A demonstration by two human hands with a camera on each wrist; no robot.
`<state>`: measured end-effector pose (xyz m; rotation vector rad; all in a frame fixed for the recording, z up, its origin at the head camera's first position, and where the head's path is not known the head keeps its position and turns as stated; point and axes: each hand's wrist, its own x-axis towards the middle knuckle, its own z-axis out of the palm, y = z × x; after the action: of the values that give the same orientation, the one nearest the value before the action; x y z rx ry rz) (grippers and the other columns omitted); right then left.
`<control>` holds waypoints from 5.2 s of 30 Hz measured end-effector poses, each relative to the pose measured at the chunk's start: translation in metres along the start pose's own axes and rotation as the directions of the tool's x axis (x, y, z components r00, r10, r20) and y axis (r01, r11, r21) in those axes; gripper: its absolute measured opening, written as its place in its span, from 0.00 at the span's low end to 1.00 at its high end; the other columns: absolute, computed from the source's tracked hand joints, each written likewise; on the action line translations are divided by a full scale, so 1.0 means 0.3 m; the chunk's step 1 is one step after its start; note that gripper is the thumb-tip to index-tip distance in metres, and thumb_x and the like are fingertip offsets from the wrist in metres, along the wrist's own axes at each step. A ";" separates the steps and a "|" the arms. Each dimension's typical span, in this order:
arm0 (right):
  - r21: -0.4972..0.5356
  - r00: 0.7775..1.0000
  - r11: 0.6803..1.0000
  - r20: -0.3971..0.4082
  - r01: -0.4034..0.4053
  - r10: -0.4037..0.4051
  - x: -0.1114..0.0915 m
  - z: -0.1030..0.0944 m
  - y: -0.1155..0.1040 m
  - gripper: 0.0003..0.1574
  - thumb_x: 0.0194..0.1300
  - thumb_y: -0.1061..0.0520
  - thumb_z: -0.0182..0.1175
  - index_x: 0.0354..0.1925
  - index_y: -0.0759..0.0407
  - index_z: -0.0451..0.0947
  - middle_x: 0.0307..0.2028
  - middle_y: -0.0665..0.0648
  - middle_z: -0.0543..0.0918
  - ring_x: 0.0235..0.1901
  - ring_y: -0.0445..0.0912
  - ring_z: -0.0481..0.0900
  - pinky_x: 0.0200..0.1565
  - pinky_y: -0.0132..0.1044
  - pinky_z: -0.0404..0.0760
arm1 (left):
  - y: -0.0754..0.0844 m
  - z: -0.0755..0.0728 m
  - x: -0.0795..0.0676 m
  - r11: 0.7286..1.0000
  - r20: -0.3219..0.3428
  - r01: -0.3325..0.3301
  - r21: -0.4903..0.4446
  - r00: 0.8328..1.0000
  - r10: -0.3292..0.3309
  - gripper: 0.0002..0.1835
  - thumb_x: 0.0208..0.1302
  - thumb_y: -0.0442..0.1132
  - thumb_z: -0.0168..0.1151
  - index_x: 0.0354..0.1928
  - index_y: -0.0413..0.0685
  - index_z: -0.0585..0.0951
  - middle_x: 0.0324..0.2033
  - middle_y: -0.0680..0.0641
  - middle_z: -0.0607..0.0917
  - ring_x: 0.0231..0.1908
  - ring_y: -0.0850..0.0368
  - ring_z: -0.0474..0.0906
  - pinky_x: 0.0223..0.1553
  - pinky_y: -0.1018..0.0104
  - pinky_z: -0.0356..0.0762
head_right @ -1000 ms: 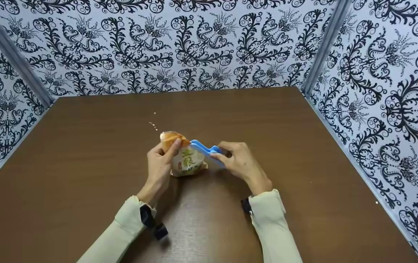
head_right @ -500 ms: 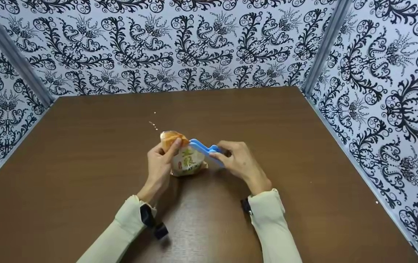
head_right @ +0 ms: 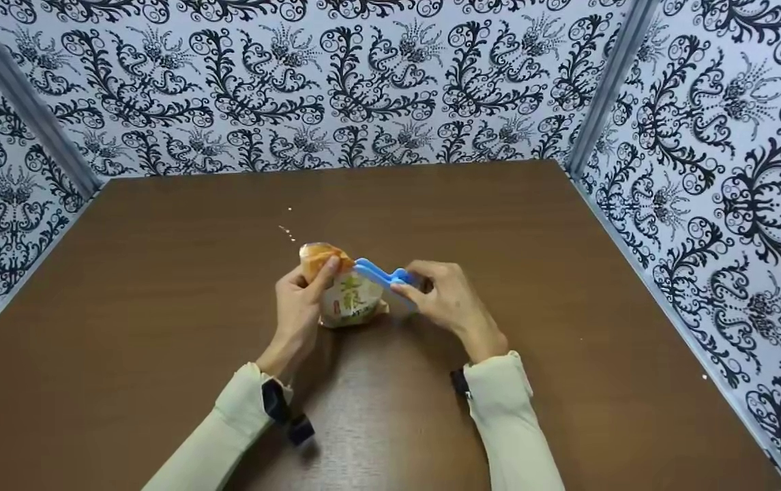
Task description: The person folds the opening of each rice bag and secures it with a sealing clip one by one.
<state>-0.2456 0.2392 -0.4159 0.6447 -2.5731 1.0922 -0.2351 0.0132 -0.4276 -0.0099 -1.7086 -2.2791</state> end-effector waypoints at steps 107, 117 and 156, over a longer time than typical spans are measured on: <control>0.224 0.968 0.954 -0.201 0.198 -0.153 0.023 0.018 -0.061 0.08 0.52 0.64 0.80 0.32 0.58 0.89 0.27 0.54 0.85 0.26 0.39 0.81 0.30 0.27 0.82 | -0.005 0.001 0.001 1.000 0.008 0.000 -0.015 1.000 0.000 0.10 0.63 0.38 0.75 0.38 0.36 0.89 0.31 0.49 0.90 0.30 0.61 0.84 0.34 0.67 0.83; 0.219 0.967 0.955 -0.198 0.201 -0.158 0.025 0.022 -0.063 0.07 0.54 0.64 0.79 0.32 0.57 0.89 0.27 0.54 0.85 0.27 0.38 0.81 0.30 0.26 0.82 | -0.009 -0.001 -0.001 1.000 -0.004 -0.008 0.017 1.000 0.008 0.10 0.64 0.39 0.75 0.31 0.38 0.87 0.30 0.50 0.89 0.30 0.60 0.83 0.33 0.67 0.81; 0.242 0.948 0.935 -0.247 0.260 -0.199 0.031 0.017 -0.073 0.07 0.54 0.65 0.79 0.32 0.59 0.89 0.25 0.56 0.83 0.26 0.39 0.79 0.28 0.28 0.81 | -0.002 0.005 0.000 0.998 0.037 -0.064 0.021 0.997 0.064 0.09 0.65 0.35 0.73 0.39 0.35 0.87 0.32 0.48 0.89 0.31 0.59 0.84 0.35 0.67 0.83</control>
<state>-0.2430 0.2193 -0.4024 0.8171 -2.1183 1.3629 -0.2355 0.0147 -0.4278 -0.1002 -1.7258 -2.2267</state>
